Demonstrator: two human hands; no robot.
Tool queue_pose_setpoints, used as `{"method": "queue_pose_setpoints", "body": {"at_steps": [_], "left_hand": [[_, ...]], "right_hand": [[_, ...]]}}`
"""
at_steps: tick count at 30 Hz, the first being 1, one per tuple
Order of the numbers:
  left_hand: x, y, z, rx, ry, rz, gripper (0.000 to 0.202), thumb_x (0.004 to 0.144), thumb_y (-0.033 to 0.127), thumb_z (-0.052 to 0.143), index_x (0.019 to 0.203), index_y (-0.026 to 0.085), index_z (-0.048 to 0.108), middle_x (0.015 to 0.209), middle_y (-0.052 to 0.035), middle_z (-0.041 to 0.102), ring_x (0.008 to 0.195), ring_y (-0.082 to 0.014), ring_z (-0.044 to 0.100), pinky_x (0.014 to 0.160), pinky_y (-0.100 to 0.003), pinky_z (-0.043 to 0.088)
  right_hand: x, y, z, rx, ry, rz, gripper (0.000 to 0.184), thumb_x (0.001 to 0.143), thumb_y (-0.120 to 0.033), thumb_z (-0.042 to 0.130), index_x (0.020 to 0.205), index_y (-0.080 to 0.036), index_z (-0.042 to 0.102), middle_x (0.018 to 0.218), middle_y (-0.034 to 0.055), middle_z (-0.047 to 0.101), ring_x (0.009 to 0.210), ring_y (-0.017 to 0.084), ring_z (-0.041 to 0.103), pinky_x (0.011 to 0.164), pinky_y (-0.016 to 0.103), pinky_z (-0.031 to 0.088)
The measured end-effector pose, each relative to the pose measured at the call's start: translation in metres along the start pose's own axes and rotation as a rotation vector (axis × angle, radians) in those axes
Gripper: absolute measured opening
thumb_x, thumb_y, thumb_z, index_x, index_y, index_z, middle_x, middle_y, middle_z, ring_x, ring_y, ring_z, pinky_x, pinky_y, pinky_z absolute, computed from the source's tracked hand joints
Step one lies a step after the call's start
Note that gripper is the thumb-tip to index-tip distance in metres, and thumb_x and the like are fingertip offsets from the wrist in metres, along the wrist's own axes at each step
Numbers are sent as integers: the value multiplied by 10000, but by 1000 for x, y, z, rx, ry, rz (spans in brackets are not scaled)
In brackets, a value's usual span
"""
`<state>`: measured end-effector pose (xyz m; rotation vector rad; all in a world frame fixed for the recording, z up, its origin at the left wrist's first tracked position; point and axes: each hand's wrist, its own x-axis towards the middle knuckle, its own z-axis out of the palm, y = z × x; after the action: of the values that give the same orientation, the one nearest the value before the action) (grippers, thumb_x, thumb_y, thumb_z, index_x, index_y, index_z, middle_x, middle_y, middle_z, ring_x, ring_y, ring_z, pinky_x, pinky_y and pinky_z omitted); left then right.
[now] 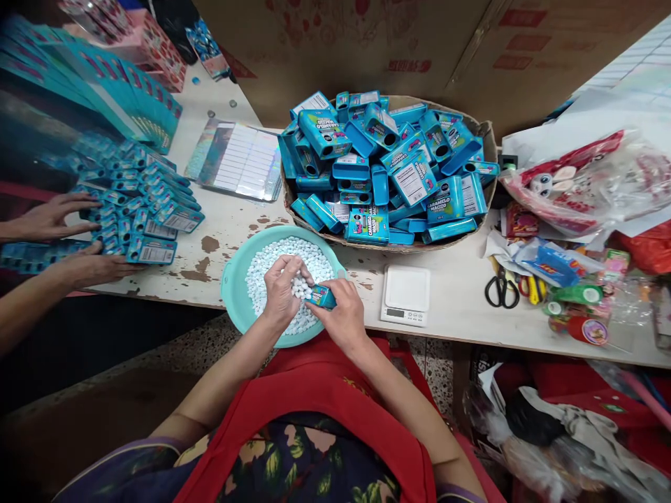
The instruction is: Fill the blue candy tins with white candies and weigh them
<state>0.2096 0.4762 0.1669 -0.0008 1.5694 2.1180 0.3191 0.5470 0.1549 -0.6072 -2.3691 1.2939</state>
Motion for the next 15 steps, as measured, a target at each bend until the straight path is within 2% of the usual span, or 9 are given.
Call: {"method": "queue_pose_setpoints", "body": {"at_steps": [15], "left_hand": [[-4, 0, 4, -23, -67, 20, 187, 799, 324, 622, 722, 178, 533, 511, 29, 499, 475, -94, 514, 522, -222, 401]], "right_hand": [[0, 5, -2, 71, 21, 50, 327, 710, -371, 760, 964, -223, 615, 918, 19, 617, 904, 189, 563, 800, 316, 449]]}}
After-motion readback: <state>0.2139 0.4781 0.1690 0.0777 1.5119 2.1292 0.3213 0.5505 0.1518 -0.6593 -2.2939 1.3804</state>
